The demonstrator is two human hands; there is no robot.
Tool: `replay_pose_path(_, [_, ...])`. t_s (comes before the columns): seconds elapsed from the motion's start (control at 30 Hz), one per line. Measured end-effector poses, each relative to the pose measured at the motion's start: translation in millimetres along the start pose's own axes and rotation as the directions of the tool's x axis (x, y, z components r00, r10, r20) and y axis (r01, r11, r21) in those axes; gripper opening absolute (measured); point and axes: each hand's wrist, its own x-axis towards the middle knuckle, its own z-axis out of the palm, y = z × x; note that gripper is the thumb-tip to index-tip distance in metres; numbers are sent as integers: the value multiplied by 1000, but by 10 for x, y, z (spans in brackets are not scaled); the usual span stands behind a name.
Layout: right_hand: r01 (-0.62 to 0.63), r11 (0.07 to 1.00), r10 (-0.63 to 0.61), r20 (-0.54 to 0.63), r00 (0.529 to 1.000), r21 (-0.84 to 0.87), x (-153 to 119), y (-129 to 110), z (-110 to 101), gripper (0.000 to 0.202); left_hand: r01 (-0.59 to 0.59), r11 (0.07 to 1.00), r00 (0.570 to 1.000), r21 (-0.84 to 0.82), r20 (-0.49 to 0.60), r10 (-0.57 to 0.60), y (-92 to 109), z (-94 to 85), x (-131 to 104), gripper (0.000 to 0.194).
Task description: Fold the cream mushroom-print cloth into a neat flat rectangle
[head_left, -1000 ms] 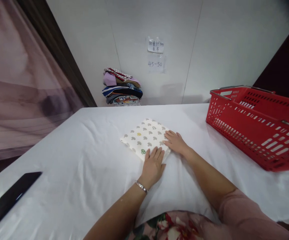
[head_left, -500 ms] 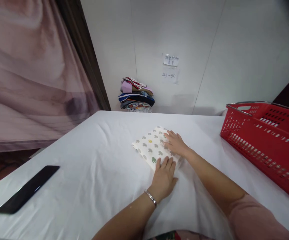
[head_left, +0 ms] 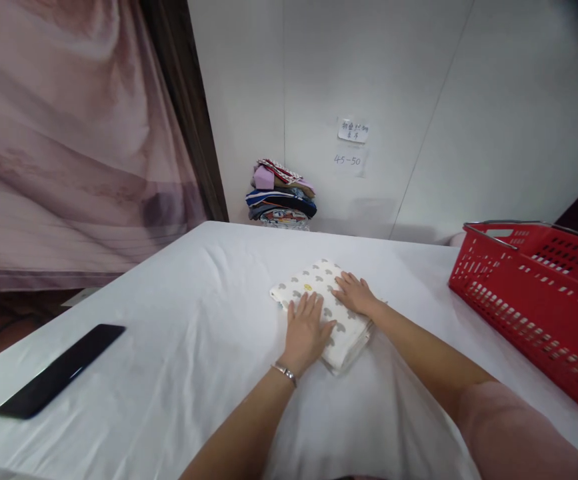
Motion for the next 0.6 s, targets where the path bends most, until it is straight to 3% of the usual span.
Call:
replay_pose_path(0.13, [46, 999, -47, -52, 998, -26, 214, -102, -63, 58, 18, 998, 1000, 59, 8, -19, -183, 137, -15, 47])
replay_pose_path(0.23, [102, 995, -103, -64, 993, -18, 400, -150, -54, 60, 24, 995, 1000, 92, -4, -24, -179, 193, -50, 48])
replay_pose_path(0.37, [40, 998, -39, -12, 999, 39, 560, -102, 18, 63, 9, 994, 1000, 105, -5, -8, -147, 184, -54, 48])
replay_pose_path(0.6, [19, 990, -20, 7, 1000, 142, 439, 143, 7, 62, 24, 999, 1000, 28, -6, -24, -148, 182, -67, 47])
